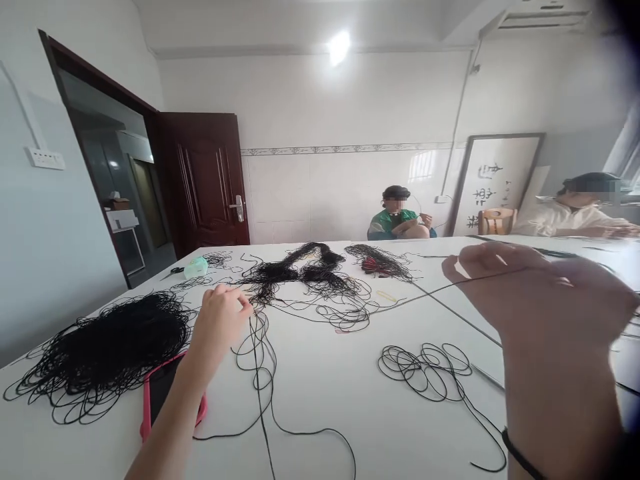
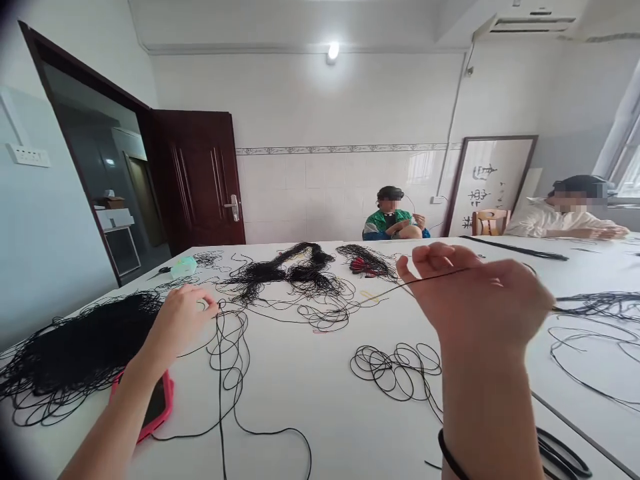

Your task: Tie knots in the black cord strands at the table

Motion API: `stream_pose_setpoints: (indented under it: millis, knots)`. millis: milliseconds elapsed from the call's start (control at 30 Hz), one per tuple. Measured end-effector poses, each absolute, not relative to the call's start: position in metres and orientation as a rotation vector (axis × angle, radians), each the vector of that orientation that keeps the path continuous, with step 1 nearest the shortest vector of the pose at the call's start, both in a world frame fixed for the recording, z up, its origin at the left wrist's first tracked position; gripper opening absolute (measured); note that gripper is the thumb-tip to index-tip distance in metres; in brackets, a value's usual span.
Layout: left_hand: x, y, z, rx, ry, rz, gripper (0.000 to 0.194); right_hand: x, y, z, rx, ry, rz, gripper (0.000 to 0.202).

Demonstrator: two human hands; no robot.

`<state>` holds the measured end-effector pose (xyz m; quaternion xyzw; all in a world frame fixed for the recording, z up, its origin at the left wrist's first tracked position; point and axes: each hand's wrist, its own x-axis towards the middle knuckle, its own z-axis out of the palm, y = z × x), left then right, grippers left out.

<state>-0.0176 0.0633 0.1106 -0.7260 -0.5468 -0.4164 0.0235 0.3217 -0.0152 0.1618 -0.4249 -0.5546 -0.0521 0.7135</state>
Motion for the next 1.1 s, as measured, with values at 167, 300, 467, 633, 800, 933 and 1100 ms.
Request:
stream_pose_setpoints:
  millis: [167,300,467,633,800,933,1100]
  knots:
    - [0.004,0.037,0.128,-2.675,-1.686,-1.389,0.024,0.291,-0.005,0.150,-1.543,-1.198,0.049,0.024]
    - [0.024,0.006,0.138,-3.003,-1.770,-1.705,0.019,0.248,-0.036,0.148,-1.853,-1.528,0.160,0.047]
    - [0.036,-0.019,0.141,-2.773,-1.749,-1.774,0.020,0.208,-0.079,0.155,-1.718,-1.689,-0.213,0.044]
    - [0.035,-0.023,0.139,-2.706,-1.387,-1.880,0.015,0.193,-0.081,0.156,-1.294,-1.792,-0.049,0.018]
    - [0.030,-0.025,0.139,-2.675,-1.035,-1.925,0.012,0.188,-0.074,0.150,-1.234,-1.797,0.076,0.013]
    - [0.026,-0.028,0.139,-2.704,-0.929,-1.920,0.013,0.186,-0.074,0.148,-1.155,-1.806,0.110,0.007]
    - [0.024,-0.028,0.140,-2.803,-1.088,-2.236,0.006,0.187,-0.071,0.149,-1.014,-1.934,-0.212,0.011]
